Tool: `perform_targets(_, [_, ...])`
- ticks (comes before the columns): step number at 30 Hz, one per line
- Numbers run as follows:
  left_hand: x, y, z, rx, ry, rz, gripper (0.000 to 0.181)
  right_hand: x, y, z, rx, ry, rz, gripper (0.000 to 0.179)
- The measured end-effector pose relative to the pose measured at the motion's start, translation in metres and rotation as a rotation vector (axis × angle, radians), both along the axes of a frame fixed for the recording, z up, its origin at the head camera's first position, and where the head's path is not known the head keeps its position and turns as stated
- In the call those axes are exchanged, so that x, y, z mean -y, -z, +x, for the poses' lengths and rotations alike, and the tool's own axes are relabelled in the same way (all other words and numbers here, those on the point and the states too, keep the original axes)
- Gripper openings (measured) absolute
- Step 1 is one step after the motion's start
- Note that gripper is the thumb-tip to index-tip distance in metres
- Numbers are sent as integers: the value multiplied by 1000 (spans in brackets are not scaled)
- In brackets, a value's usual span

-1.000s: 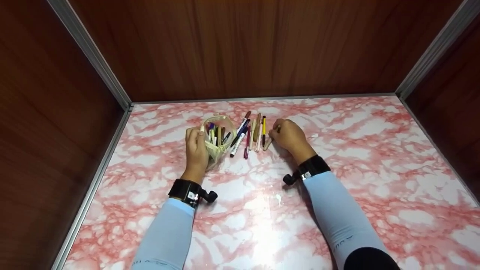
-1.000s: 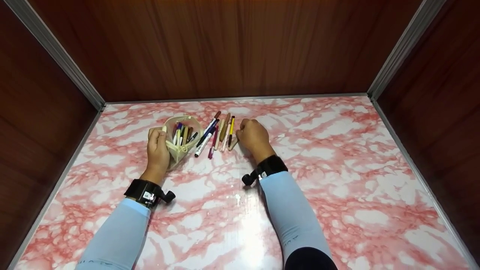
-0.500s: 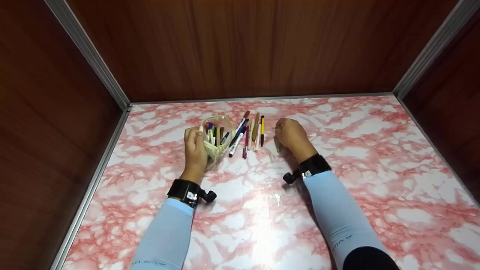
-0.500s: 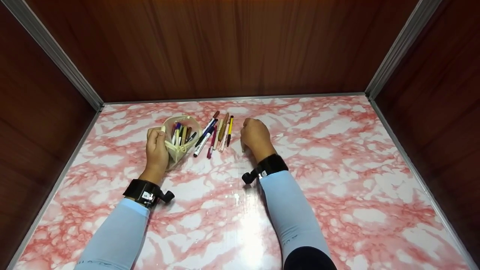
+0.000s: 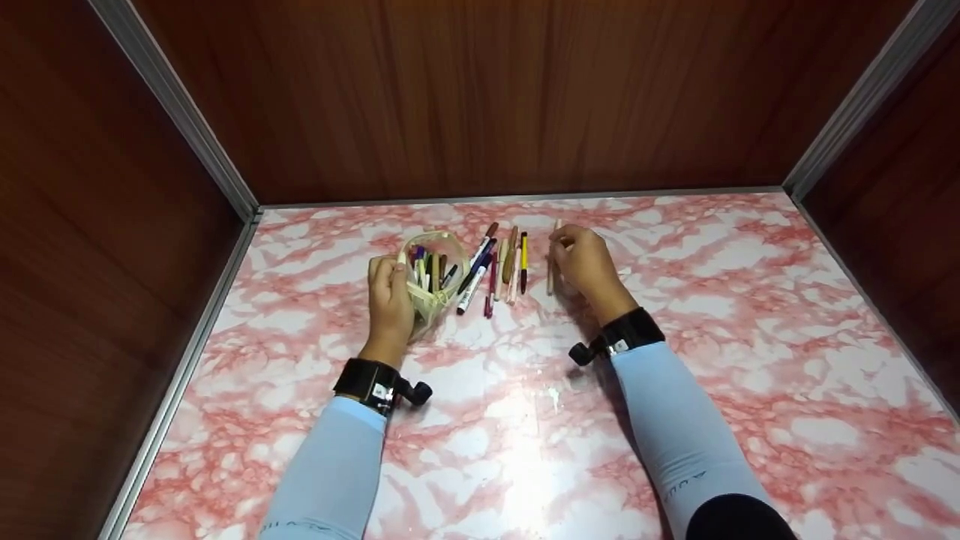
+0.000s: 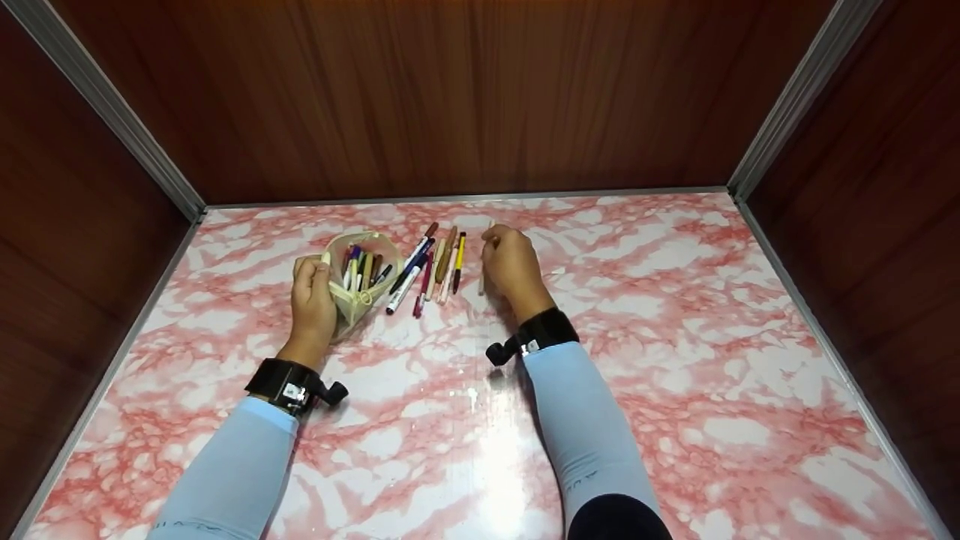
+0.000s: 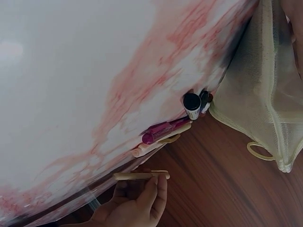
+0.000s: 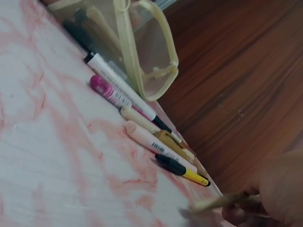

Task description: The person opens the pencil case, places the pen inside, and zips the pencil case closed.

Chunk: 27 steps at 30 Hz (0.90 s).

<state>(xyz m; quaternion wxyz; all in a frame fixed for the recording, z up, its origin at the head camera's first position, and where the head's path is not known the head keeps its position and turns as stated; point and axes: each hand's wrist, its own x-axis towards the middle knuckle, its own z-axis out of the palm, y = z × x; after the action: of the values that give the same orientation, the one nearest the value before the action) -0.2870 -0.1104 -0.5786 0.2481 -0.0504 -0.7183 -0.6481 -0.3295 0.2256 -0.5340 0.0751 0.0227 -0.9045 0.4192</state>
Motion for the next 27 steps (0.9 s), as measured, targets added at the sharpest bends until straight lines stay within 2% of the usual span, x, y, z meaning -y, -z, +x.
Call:
perform_targets(7, [2, 1, -2, 1, 4, -21, 22, 3, -2, -3, 36, -84, -200, 29])
perform_targets(14, [2, 0, -2, -9, -3, -49, 20, 14, -11, 1, 49, -65, -367, 32])
perform_targets(20, [2, 1, -2, -19, -6, -51, 21, 35, -16, 5, 14, -64, -530, 23])
perform_targets(22, [2, 1, -2, -15, -8, -49, 22, 44, -18, 6, -8, -68, -555, 20])
perform_targets(27, [1, -1, -2, -2, -1, -35, 21, 67, -17, 10, -58, -72, -540, 18])
